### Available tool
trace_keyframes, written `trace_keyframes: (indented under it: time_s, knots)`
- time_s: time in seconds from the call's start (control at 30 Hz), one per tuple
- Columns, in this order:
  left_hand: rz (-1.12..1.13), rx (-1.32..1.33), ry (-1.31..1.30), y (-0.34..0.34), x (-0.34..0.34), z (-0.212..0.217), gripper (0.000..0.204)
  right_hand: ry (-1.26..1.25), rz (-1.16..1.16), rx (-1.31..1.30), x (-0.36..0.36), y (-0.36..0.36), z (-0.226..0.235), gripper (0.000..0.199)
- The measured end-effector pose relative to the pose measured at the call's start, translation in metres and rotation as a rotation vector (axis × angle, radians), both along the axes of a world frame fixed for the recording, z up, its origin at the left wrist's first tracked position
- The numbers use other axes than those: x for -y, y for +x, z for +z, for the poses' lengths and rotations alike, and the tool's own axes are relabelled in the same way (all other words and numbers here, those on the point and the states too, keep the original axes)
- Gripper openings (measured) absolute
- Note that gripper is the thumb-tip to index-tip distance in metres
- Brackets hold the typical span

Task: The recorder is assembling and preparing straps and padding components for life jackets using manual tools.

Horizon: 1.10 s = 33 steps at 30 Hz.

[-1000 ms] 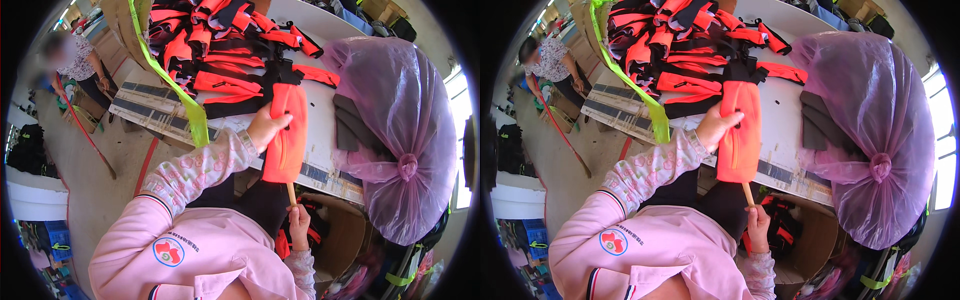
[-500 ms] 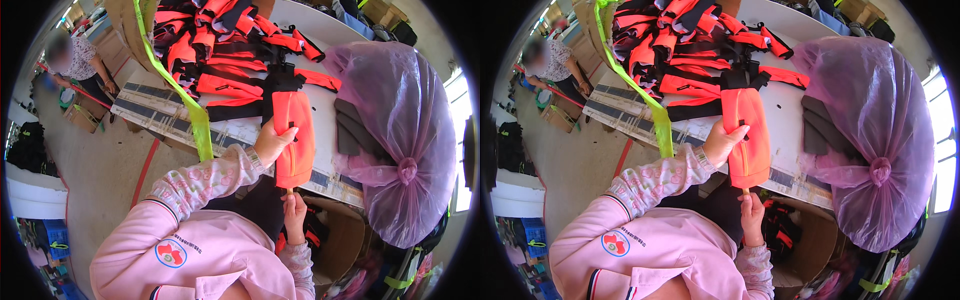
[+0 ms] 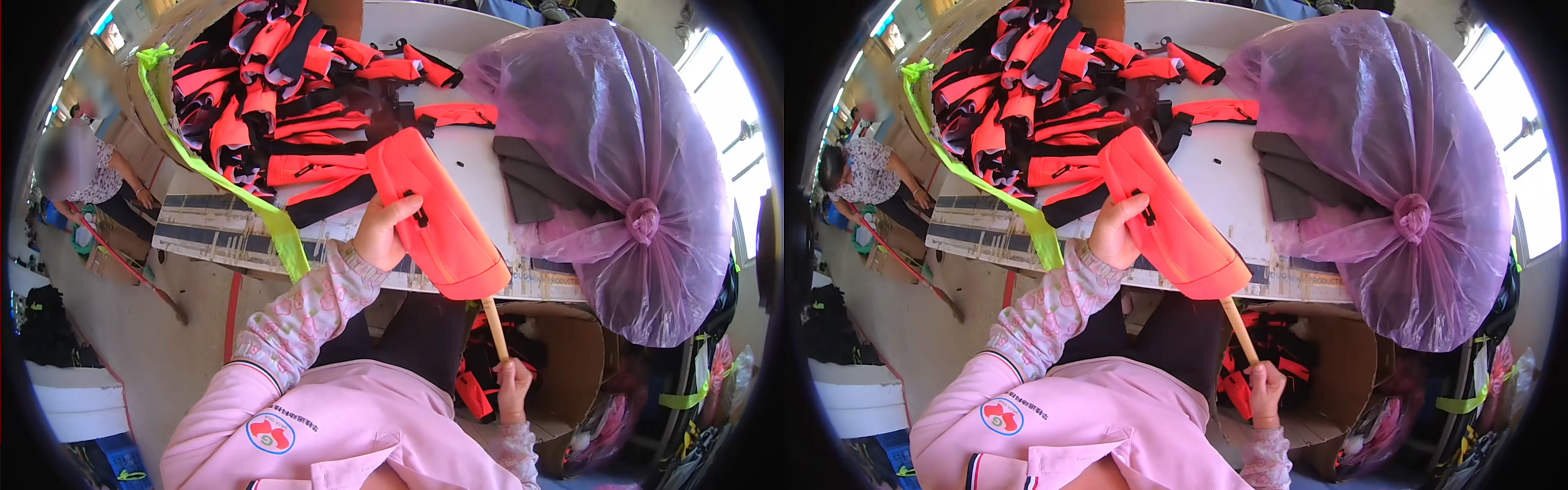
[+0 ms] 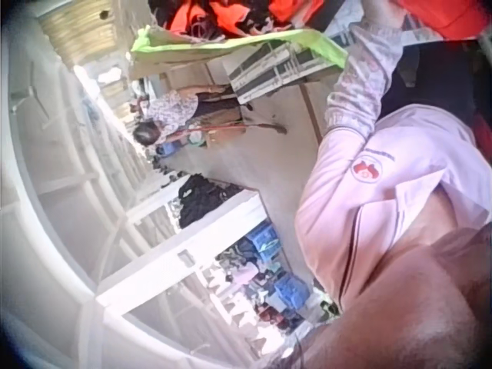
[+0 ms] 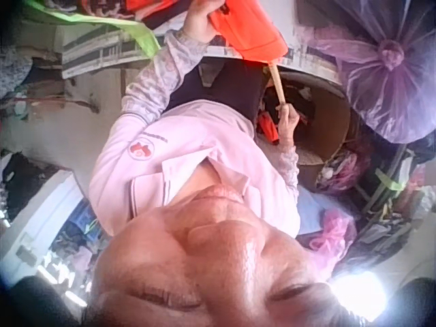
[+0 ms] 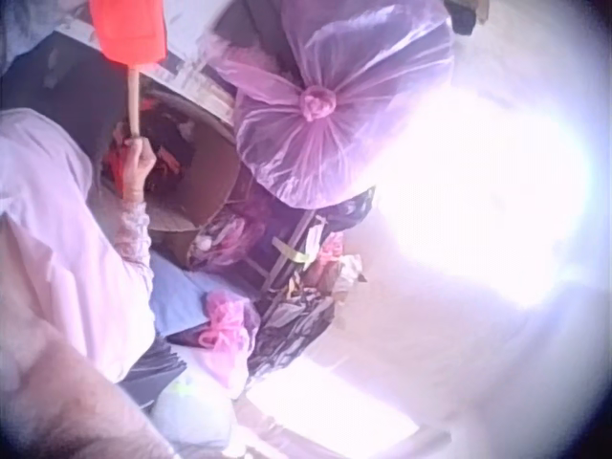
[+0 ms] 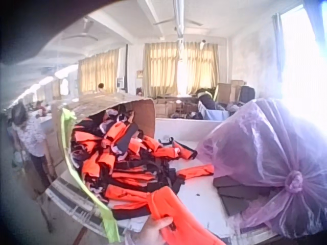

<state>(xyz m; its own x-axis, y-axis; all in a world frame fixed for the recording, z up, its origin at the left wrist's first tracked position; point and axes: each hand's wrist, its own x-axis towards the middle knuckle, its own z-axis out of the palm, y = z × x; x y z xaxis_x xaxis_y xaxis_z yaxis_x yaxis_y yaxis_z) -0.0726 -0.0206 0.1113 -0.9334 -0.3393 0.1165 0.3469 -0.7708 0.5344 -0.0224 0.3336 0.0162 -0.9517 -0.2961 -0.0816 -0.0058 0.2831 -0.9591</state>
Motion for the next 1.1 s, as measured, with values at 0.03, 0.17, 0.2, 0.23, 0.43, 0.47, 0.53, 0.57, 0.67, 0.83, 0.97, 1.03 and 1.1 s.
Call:
trace_keyframes:
  time_s: [0.03, 0.17, 0.2, 0.23, 0.43, 0.47, 0.53, 0.57, 0.67, 0.83, 0.97, 1.03, 1.1]
  knots:
    - [0.004, 0.008, -0.018, 0.001, -0.002, -0.002, 0.023, -0.039, 0.000, 0.016, 0.010, 0.004, 0.002, 0.037]
    - [0.023, 0.028, -0.065, 0.008, -0.007, 0.001, 0.023, -0.113, -0.014, -0.010, 0.054, 0.006, 0.008, 0.037]
    - [0.033, 0.038, -0.068, 0.010, -0.010, 0.002, 0.023, -0.114, -0.023, -0.024, 0.063, 0.004, 0.012, 0.037]
    - [0.034, 0.038, -0.075, 0.012, -0.014, 0.001, 0.023, -0.152, -0.012, -0.006, 0.072, 0.001, 0.016, 0.037]
    - [0.051, 0.083, -0.244, 0.023, -0.027, 0.000, 0.023, -0.172, 0.006, -0.028, 0.108, -0.011, 0.039, 0.038]
    - [0.055, 0.072, -0.251, 0.023, -0.026, 0.001, 0.023, -0.193, 0.010, -0.008, 0.110, -0.010, 0.039, 0.038]
    - [0.062, 0.090, -0.252, 0.024, -0.030, -0.001, 0.023, -0.198, 0.007, -0.006, 0.108, -0.009, 0.037, 0.038]
    - [0.068, 0.111, -0.250, 0.025, -0.032, -0.002, 0.023, -0.178, 0.020, 0.009, 0.104, -0.010, 0.035, 0.040]
    - [0.035, 0.117, -0.245, 0.026, -0.037, -0.005, 0.022, -0.068, 0.053, -0.077, 0.078, -0.021, 0.032, 0.042]
    - [0.082, 0.058, -0.114, 0.009, -0.030, 0.009, 0.021, 0.193, -0.255, -0.153, -0.066, -0.044, -0.022, 0.030]
    - [0.094, 0.081, -0.198, -0.004, -0.078, 0.001, 0.026, 0.151, -0.907, -0.279, -0.157, -0.028, -0.026, 0.048]
    - [-0.233, -0.159, -0.468, 0.006, -0.130, -0.003, 0.034, 0.123, -1.042, -0.286, -0.170, -0.034, -0.015, 0.049]
    - [-0.634, -0.246, -1.007, 0.008, -0.136, -0.007, 0.046, 0.134, -1.079, -0.297, -0.149, -0.033, 0.015, 0.049]
